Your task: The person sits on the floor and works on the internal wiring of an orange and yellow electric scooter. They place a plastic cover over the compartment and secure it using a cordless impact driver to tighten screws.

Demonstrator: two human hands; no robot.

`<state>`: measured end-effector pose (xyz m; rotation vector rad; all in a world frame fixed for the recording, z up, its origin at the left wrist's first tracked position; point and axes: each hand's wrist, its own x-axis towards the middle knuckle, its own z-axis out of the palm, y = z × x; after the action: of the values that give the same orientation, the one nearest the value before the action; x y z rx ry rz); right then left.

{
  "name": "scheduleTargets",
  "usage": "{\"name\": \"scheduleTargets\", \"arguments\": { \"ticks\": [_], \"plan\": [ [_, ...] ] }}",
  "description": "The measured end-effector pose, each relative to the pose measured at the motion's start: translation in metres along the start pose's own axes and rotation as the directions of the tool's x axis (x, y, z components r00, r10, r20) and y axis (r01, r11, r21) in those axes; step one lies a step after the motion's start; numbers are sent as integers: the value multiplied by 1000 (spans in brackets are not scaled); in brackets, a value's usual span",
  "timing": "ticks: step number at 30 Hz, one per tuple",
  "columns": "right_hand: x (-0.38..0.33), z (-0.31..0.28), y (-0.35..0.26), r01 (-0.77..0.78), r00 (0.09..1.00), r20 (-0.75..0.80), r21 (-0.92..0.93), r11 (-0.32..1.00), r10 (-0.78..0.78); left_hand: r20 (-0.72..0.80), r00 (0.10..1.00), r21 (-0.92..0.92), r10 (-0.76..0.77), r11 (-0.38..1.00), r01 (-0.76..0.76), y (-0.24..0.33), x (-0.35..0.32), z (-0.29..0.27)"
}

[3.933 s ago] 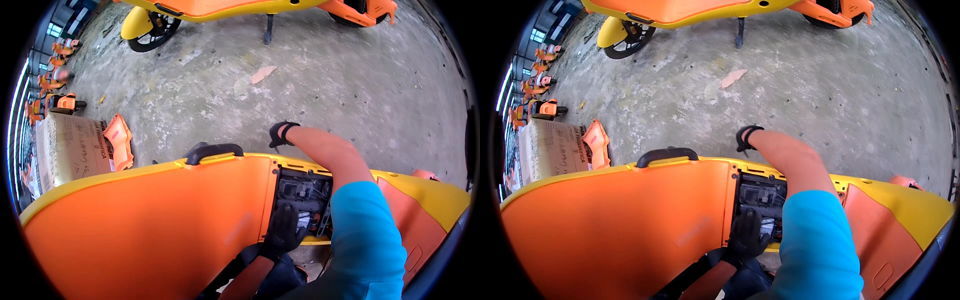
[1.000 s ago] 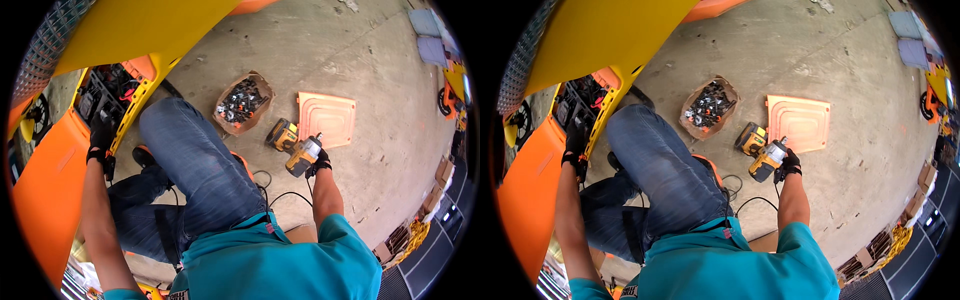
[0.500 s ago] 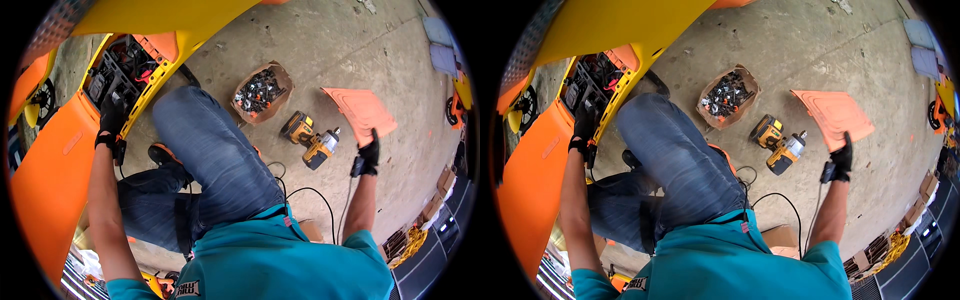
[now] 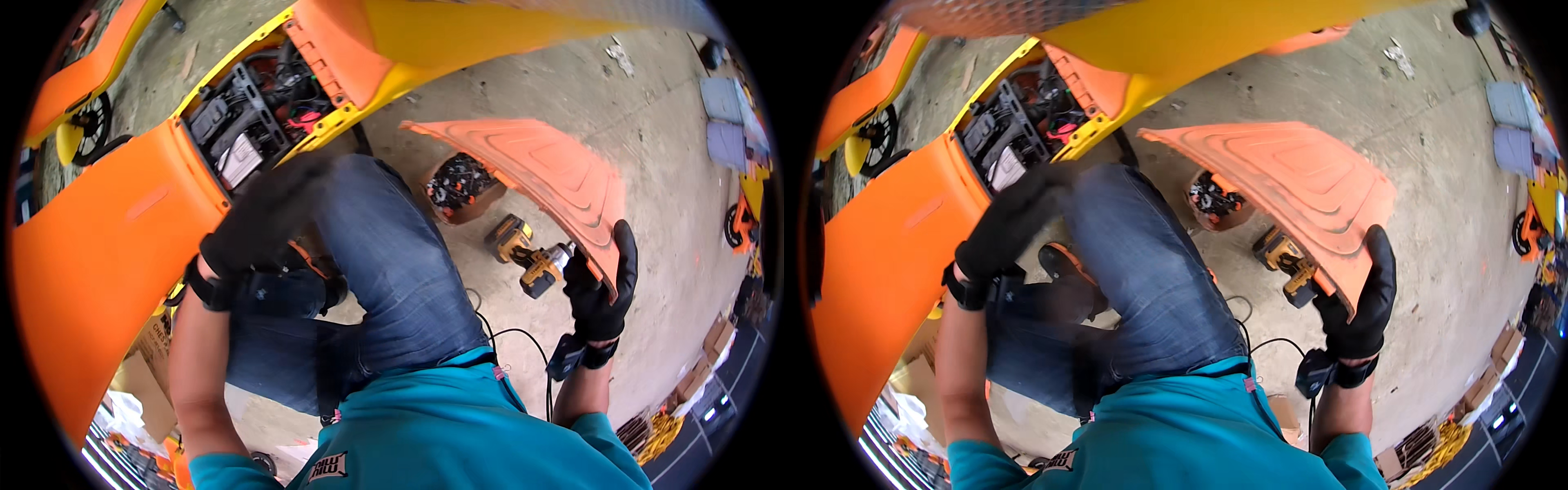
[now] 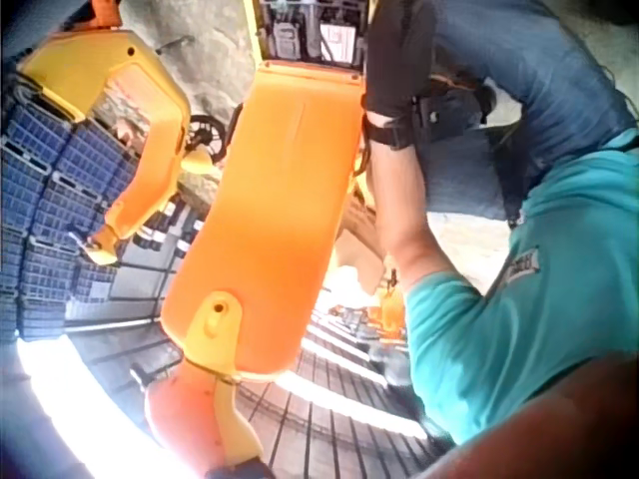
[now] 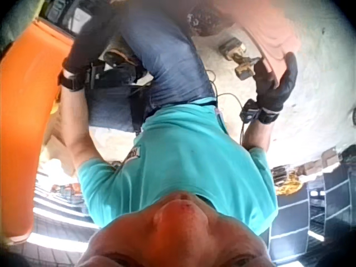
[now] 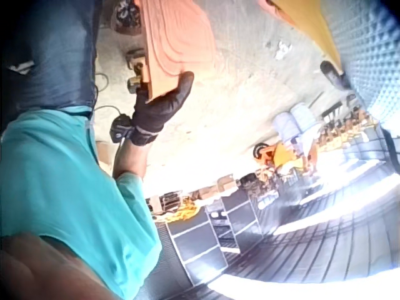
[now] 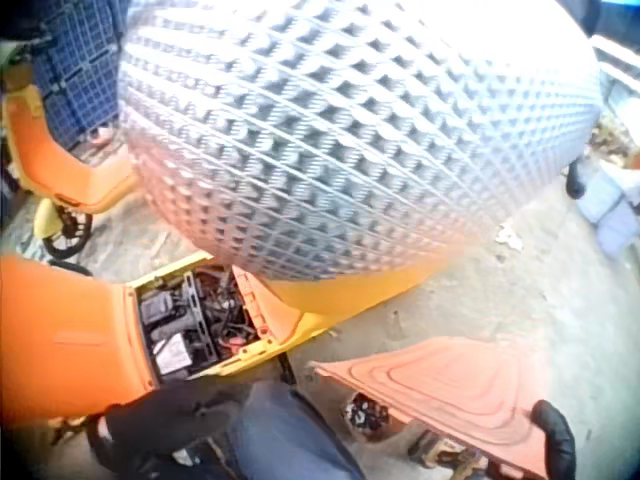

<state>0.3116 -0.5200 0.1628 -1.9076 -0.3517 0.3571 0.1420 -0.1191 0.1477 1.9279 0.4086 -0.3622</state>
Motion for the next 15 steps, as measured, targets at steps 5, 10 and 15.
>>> {"name": "scheduleTargets", "arguments": {
  "ticks": [5,10,15],
  "plan": [
    [-21,68,-31,-79,983,178,251,965,34,19,996,-611,-83,787,77,24,-37,20],
    [-17,130,-78,-833,458,839,521,-186,294,-171,958,-362,228,890,-277,11,-78,21],
    [-22,186,-93,-884,348,876,426,-195,336,-52,971,-850,-233,520,80,61,-85,-4]
  ]
}}
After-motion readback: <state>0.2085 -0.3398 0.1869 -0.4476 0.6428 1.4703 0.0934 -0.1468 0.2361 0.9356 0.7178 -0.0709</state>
